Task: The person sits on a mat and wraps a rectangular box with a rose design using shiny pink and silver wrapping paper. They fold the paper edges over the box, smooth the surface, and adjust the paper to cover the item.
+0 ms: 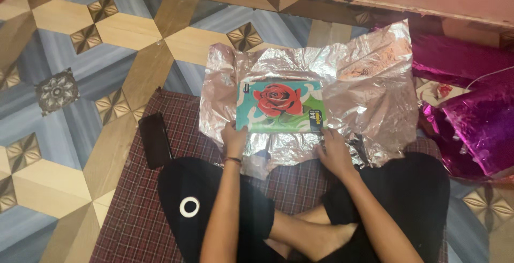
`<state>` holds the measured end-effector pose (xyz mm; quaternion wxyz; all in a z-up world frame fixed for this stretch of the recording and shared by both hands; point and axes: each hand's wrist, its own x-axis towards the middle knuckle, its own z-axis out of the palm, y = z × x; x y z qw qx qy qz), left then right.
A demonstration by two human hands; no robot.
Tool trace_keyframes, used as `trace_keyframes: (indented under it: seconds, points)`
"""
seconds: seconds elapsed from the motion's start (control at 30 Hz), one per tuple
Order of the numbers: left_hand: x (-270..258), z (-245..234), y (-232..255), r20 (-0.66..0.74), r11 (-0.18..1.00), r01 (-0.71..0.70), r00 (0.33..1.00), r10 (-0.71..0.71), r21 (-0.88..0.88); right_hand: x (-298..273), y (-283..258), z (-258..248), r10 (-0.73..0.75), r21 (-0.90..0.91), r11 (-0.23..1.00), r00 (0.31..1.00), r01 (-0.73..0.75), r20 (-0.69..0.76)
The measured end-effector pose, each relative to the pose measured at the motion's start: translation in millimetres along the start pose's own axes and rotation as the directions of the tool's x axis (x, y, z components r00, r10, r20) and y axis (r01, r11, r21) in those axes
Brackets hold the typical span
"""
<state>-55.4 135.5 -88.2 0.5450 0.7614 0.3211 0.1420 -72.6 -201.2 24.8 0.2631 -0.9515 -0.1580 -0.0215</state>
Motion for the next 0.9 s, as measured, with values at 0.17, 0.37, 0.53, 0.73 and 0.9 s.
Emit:
trace_keyframes:
  seconds: [0.17,0.37,0.53,0.73,0.9]
  points:
    - [-4.3,0.2,8.9,-0.076,0.997,0.016,0.997,-0.022,-0.074,6.0,-2.5,-4.4,0.024,0.065,0.998,0.998,-0.02,-0.063]
    - [5.0,8.7,14.5,-0.134,0.998,0.035,0.991,-0.027,0.055,13.6,-7.1,-4.5,-0.011,0.085,0.996,0.995,0.019,-0.101]
    - [9.6,14.9,0.9,-0.2,0.987,-0.049,0.977,0.079,0.151,14.2,-6.6,-4.5,-0.029,0.089,0.995,0.993,0.039,-0.115]
    - [18.9,17.9,-17.7,-0.119,0.997,0.073,0.99,-0.07,0.023,15.7,-5.1,-4.9,-0.022,0.088,0.996,0.993,0.033,-0.115]
    - [23.7,18.1,-25.9,-0.187,0.984,0.002,0.982,-0.036,-0.176,14.4,-10.9,-9.1,-0.008,0.134,0.991,0.995,0.021,-0.099]
